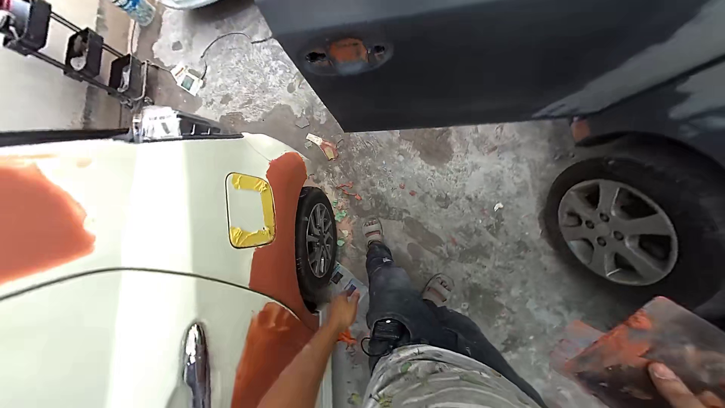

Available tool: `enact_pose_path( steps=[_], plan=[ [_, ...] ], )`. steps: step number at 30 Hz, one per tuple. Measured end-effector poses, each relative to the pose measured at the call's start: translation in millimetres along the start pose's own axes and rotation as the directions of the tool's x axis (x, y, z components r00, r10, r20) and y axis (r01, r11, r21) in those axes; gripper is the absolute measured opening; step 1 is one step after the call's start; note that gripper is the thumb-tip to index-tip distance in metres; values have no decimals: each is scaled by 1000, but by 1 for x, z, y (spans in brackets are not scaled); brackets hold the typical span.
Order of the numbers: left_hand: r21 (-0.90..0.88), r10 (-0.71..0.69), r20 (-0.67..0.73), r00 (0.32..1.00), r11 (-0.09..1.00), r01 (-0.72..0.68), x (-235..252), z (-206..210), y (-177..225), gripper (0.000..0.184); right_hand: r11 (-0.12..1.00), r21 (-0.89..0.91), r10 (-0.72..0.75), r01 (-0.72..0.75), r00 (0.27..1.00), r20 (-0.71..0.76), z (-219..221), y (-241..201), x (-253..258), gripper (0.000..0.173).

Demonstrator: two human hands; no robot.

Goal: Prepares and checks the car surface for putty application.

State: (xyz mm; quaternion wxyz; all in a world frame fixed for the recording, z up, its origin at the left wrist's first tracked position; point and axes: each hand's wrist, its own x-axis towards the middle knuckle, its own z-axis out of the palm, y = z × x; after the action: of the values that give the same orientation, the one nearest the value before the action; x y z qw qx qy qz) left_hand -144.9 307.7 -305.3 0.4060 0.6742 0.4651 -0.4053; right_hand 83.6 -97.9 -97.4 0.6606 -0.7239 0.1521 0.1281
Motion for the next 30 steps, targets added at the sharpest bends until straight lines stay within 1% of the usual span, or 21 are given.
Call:
enact_pose_path(
  steps=[1,2,3,4,5,6,8,9,10,11,12,13,15,17,19,20,21,23,25,28,30],
  plan=[
    [-239,8,15,1000,971,-4,-18,30,11,75,1000,6,-1,1,999,32,3,-6,3,41],
    [-472,16,39,999,882,4,-38,52,23,73,1000,5,-10,10,997,70,9,-10,7,43],
    [-669,17,52,998,743,22,-60,65,36,71,1000,-7,-8,8,995,99,19,-16,9,46],
    [-783,12,62,998,621,41,-79,70,44,69,1000,-10,-8,9,994,109,31,-23,10,49],
    [-831,19,79,997,554,55,-89,69,48,71,1000,2,-11,10,994,110,47,-31,12,50],
    [-850,38,113,993,522,77,-93,63,52,73,1000,25,-13,10,993,113,64,-38,16,51],
    [-838,74,122,990,542,62,-94,43,66,74,998,70,-10,-3,984,176,100,-52,28,52],
    [-810,88,72,994,586,7,-95,29,78,72,997,82,-1,-17,975,221,117,-60,35,53],
    [-768,148,16,989,635,-83,-96,11,92,74,996,83,7,-30,964,266,134,-68,42,54],
    [-716,235,-67,970,666,-211,-96,-8,109,79,995,87,13,-42,951,309,151,-76,48,55],
    [-660,329,-160,931,666,-348,-98,-27,130,82,994,93,18,-53,937,348,167,-83,55,54],
    [-610,431,-214,876,642,-465,-104,-48,152,83,994,96,20,-61,922,386,183,-90,62,53],
    [-541,645,-212,734,549,-638,-120,-92,193,84,993,96,11,-61,892,453,217,-105,76,50],
    [-509,789,-171,590,442,-739,-139,-129,228,84,995,89,-6,-45,866,500,251,-118,89,47],
    [-550,844,-212,493,314,-774,-154,-151,253,71,996,83,-33,-14,841,540,277,-130,101,45],
    [-582,845,-259,469,250,-773,-159,-157,263,59,996,88,-50,0,827,560,288,-137,106,45],
    [-612,828,-313,466,200,-765,-162,-163,271,48,995,97,-67,14,817,572,298,-143,111,45],
    [-637,758,-415,503,153,-755,-165,-170,284,32,993,113,-90,29,813,575,312,-152,120,43],
    [-628,683,-497,535,142,-765,-163,-176,291,29,988,140,-131,65,828,545,322,-158,134,41],
    [-626,545,-630,554,67,-777,-161,-181,299,28,982,147,-176,116,846,504,330,-170,164,43],
    [-592,451,-698,556,73,-803,-160,-178,310,26,984,140,-167,108,827,536,334,-177,189,44]
  ],
)
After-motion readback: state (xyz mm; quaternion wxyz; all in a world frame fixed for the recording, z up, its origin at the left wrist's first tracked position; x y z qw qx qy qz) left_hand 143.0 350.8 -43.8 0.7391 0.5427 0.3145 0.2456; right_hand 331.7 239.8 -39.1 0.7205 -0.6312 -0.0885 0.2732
